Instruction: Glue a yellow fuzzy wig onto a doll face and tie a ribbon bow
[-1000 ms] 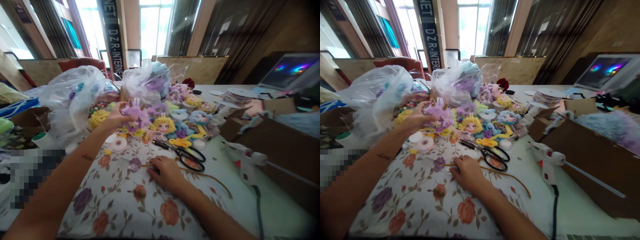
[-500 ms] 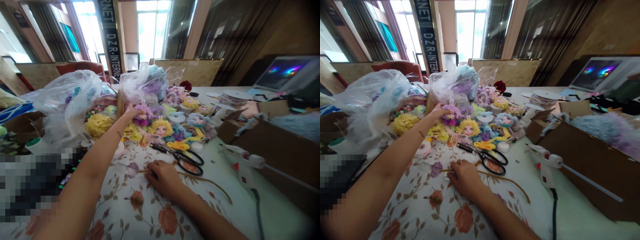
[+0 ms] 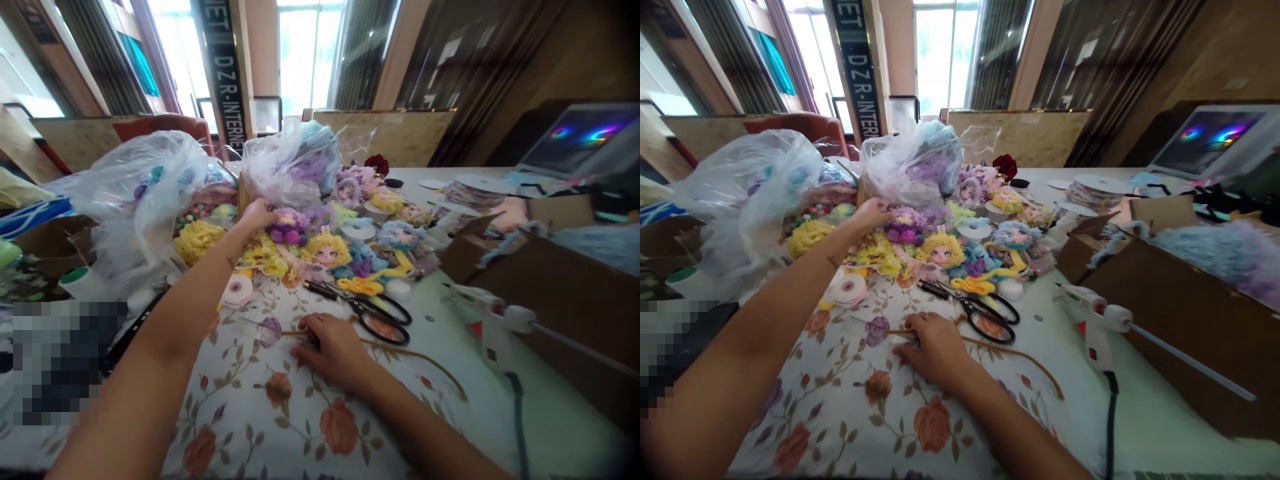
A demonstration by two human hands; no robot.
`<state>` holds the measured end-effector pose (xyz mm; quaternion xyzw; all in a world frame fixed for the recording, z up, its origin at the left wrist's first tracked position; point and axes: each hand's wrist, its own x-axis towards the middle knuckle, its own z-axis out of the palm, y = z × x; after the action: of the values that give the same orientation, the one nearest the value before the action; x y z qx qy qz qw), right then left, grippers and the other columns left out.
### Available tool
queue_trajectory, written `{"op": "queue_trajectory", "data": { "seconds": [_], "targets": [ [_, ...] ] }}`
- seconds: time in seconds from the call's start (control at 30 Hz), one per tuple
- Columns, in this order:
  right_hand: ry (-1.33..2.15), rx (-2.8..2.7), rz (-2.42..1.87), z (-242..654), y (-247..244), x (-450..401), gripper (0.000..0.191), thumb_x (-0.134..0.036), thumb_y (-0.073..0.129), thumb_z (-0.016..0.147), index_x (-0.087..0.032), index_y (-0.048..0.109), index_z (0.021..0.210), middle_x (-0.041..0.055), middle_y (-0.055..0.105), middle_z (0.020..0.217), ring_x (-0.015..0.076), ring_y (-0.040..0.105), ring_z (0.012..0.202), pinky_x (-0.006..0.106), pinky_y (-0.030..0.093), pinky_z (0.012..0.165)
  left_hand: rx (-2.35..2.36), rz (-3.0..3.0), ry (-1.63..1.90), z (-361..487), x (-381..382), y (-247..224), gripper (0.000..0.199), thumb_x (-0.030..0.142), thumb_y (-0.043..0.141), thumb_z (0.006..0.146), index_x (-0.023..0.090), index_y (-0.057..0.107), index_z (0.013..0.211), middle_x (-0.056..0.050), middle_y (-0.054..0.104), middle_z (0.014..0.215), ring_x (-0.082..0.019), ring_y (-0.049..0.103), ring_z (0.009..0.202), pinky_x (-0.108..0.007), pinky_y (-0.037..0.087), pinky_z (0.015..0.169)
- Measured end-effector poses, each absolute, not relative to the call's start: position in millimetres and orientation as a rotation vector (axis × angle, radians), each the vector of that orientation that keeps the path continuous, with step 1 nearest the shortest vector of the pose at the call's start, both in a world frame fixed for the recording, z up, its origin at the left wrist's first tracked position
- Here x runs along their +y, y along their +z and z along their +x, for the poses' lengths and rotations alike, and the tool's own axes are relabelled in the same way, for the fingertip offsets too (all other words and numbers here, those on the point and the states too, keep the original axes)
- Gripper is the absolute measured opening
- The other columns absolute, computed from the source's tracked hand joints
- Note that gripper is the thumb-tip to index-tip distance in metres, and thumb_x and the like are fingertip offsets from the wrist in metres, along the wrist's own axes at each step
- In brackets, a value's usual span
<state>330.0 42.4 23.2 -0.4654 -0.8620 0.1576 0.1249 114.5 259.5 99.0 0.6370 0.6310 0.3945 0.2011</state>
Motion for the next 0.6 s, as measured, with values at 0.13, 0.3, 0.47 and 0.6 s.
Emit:
{"op": "queue_trajectory", "data": {
  "seconds": [0.13,0.3,0.47,0.6],
  "targets": [
    [0.472,-2.55,-1.307,331,25,44,0.028,-0.037,0.075,0.071,-0.017,0.063,0.086,0.0053,0.064,0.088,0.0205,0.055,0.085,0.027,0.034,0.068,1.772,1.949,1.267,107,203,113,0.041,0.033,0.066,0.069,0.013,0.058,0.104,-0.008,0.065,0.091,-0.021,0.06,0.083,-0.032,0.045,0.077],
    [0.589,-2.475,-1.438,341,28,52,0.02,-0.029,0.074,0.07,-0.018,0.059,0.077,0.0013,0.062,0.077,0.0155,0.053,0.071,0.024,0.03,0.06,1.544,2.074,0.902,113,109,82,0.026,0.04,0.059,0.077,0.017,0.065,0.087,-0.004,0.067,0.078,-0.019,0.061,0.074,-0.029,0.045,0.069],
    [0.6,-2.363,-1.589,356,37,63,0.011,-0.02,0.069,0.071,-0.019,0.059,0.074,-0.0014,0.06,0.069,0.0136,0.052,0.065,0.023,0.026,0.056,1.39,1.898,0.696,115,67,35,0.023,0.038,0.066,0.07,0.019,0.068,0.084,-0.005,0.069,0.085,-0.021,0.063,0.081,-0.029,0.046,0.068],
    [0.629,-2.32,-1.547,359,43,63,0.013,-0.028,0.07,0.074,-0.02,0.06,0.074,-0.0015,0.062,0.07,0.0141,0.054,0.066,0.023,0.03,0.057,1.215,1.436,0.788,114,64,17,0.023,0.036,0.071,0.068,0.015,0.064,0.077,-0.004,0.067,0.068,-0.016,0.061,0.063,-0.028,0.047,0.06]
  ]
}}
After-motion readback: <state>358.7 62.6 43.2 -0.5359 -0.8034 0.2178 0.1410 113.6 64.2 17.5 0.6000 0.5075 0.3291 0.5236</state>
